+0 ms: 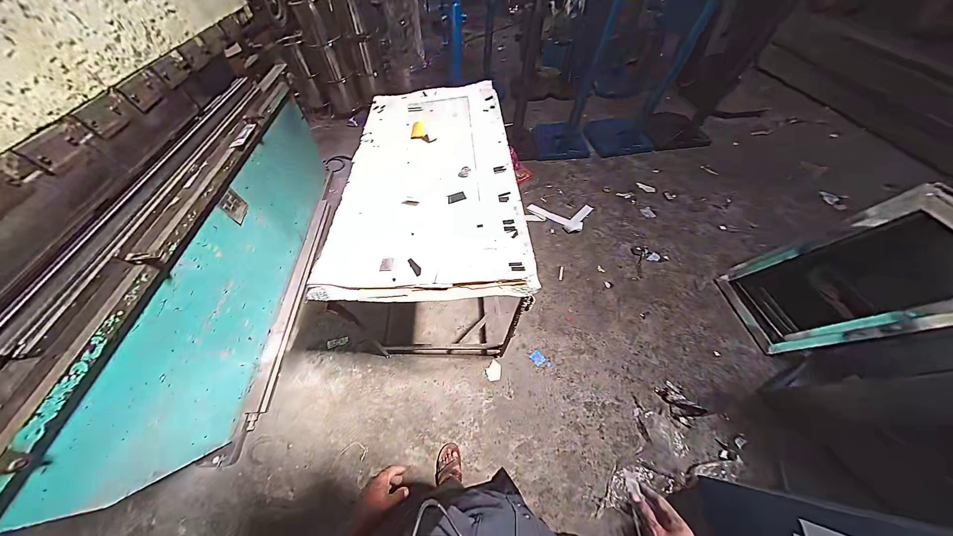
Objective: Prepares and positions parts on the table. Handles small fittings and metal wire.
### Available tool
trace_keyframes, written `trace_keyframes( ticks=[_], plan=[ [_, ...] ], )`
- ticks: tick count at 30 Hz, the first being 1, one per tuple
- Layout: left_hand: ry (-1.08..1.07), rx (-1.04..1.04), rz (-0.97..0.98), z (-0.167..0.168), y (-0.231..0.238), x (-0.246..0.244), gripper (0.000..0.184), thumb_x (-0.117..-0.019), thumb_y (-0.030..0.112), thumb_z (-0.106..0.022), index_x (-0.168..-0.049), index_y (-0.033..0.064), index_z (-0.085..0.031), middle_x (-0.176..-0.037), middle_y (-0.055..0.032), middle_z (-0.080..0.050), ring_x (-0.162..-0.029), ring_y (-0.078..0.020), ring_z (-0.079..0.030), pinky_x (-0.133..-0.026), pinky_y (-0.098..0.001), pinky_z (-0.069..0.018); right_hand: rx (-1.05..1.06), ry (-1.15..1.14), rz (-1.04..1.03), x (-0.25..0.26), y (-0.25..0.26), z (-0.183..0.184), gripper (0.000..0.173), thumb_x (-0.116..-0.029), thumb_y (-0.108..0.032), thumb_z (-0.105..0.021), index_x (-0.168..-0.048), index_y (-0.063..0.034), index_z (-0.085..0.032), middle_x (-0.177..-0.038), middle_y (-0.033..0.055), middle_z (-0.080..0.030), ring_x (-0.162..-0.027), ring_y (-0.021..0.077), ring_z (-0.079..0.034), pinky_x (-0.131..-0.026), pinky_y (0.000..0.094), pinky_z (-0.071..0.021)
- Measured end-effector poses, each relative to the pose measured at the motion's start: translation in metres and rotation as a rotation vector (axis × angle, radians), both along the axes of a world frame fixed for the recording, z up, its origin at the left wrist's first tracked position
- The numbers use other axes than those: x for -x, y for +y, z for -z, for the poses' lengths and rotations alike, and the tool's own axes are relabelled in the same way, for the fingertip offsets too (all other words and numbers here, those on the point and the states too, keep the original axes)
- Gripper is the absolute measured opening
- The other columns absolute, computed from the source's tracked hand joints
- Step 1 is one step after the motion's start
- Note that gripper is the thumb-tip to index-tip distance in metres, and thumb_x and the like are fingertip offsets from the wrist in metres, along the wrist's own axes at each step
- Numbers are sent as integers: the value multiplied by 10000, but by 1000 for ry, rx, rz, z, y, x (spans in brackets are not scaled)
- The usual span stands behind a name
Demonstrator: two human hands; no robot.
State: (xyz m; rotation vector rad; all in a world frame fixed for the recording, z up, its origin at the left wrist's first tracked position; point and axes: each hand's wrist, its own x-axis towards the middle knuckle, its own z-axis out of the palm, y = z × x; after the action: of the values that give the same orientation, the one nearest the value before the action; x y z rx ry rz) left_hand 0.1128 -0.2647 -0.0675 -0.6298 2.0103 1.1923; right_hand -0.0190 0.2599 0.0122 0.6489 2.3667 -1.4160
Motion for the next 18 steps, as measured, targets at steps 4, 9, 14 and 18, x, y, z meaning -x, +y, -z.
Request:
trace_keyframes(
  ticks=[4,9,14,18],
  plan=[
    [72,161,-220,28,-64,-42,565,-947,298,-719,-1432,54,-562,-1308,-157,-687,-1229,-269,-659,-1095,-469,-496,221,0,-149,51,-144,-18,376,-1044,-178,-577,-1402,-68,-600,-884,135,-769,-599,247,-723,-499,397,-609],
    [168,88,-432,-19,-98,-38,556,-958,207,-720,-1429,-27,-537,-1334,-220,-658,-1257,-333,-636,-1112,-506,-472,366,53,-381,98,-275,-41,342,-1027,-161,-594,-1354,-75,-641,-864,102,-770,-579,217,-711,-478,355,-599],
    [329,135,-582,-36,-113,-13,490,-953,208,-713,-1376,-10,-599,-1292,-170,-696,-1219,-263,-668,-1084,-468,-511,416,67,-605,144,-367,-60,343,-1023,-201,-625,-1352,-106,-653,-932,65,-770,-653,199,-726,-567,357,-633],
    [443,176,-598,-50,-133,33,444,-952,131,-700,-1344,-56,-610,-1283,-204,-693,-1218,-286,-668,-1089,-471,-503,474,106,-788,181,-430,-59,312,-1024,-215,-623,-1319,-131,-677,-986,34,-770,-754,171,-746,-676,356,-652]
  ],
)
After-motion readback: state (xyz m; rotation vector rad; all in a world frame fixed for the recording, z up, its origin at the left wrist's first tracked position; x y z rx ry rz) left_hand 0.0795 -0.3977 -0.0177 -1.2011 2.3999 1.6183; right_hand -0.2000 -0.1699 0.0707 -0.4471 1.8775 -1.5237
